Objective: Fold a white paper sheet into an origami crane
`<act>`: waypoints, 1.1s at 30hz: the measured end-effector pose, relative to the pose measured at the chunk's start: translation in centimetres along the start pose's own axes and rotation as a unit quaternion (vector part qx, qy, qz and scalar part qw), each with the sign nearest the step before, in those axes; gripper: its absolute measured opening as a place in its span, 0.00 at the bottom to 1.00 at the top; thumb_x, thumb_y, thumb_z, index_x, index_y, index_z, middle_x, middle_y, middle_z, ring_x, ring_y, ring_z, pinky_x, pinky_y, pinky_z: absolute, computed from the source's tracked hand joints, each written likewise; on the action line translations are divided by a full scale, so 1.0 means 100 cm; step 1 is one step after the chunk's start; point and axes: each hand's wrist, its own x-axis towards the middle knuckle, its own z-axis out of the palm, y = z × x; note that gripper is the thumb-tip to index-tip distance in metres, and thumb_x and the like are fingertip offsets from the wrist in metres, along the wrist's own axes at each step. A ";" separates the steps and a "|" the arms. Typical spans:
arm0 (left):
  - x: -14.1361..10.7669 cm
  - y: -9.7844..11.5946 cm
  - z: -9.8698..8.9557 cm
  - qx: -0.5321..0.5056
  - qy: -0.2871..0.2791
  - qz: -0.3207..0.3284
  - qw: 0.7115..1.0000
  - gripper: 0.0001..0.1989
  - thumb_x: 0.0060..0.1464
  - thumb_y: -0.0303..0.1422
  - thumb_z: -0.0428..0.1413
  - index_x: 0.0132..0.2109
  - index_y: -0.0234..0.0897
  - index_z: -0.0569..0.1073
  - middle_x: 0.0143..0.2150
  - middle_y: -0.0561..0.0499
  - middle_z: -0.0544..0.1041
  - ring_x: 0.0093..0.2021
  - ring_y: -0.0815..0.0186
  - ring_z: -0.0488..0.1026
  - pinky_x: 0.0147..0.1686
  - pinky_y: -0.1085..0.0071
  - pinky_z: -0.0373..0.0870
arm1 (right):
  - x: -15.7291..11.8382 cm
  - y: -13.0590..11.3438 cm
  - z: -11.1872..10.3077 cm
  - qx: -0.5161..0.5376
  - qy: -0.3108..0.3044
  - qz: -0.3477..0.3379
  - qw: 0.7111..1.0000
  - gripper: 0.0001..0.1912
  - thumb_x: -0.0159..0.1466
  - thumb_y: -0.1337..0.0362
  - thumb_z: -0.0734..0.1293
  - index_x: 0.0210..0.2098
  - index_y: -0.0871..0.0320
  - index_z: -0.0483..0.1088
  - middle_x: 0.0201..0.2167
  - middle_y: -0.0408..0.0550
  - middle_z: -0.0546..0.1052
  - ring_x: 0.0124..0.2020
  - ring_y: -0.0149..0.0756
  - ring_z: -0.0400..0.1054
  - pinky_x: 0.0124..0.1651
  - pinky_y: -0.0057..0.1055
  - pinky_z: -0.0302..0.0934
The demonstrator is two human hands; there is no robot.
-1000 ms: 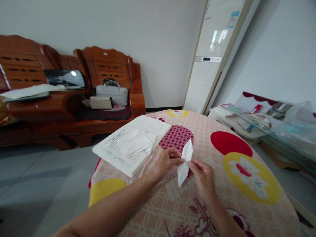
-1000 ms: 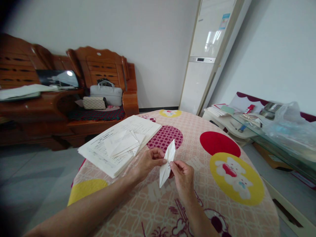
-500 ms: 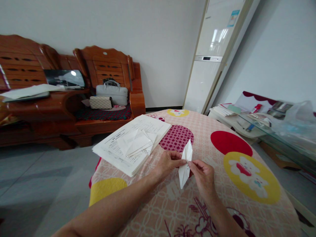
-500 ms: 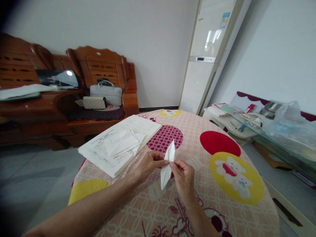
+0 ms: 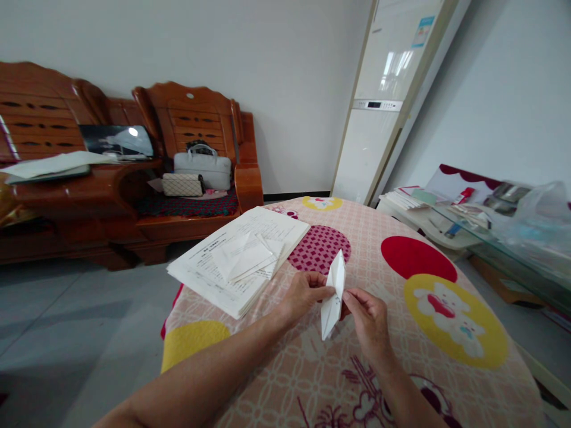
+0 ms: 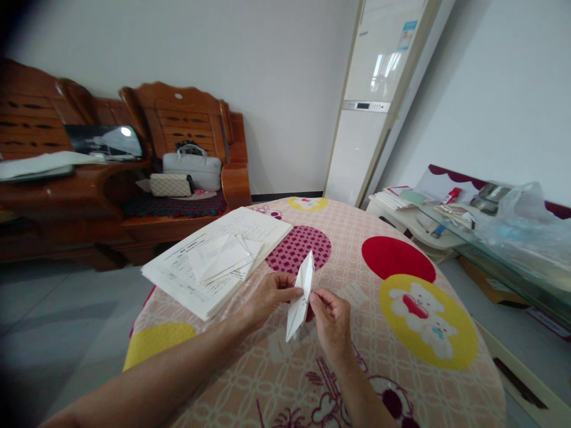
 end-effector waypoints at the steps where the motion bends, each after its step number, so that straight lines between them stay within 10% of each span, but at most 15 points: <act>1: 0.000 0.000 0.000 -0.002 -0.002 -0.002 1.000 0.11 0.42 0.36 0.64 0.28 0.31 0.75 0.25 0.51 0.73 0.25 0.69 0.67 0.28 0.74 0.61 | 0.000 0.000 0.000 0.006 0.001 0.003 1.000 0.12 0.61 0.57 0.66 0.28 0.59 0.75 0.18 0.42 0.72 0.21 0.33 0.66 0.24 0.26 0.60; 33: -0.008 0.001 0.007 0.016 -0.031 0.074 0.997 0.15 0.44 0.40 0.66 0.32 0.31 0.77 0.29 0.49 0.76 0.28 0.67 0.70 0.29 0.74 0.63 | -0.001 -0.009 0.001 -0.025 0.044 -0.012 0.999 0.13 0.55 0.55 0.70 0.26 0.60 0.73 0.19 0.42 0.71 0.21 0.30 0.62 0.23 0.25 0.56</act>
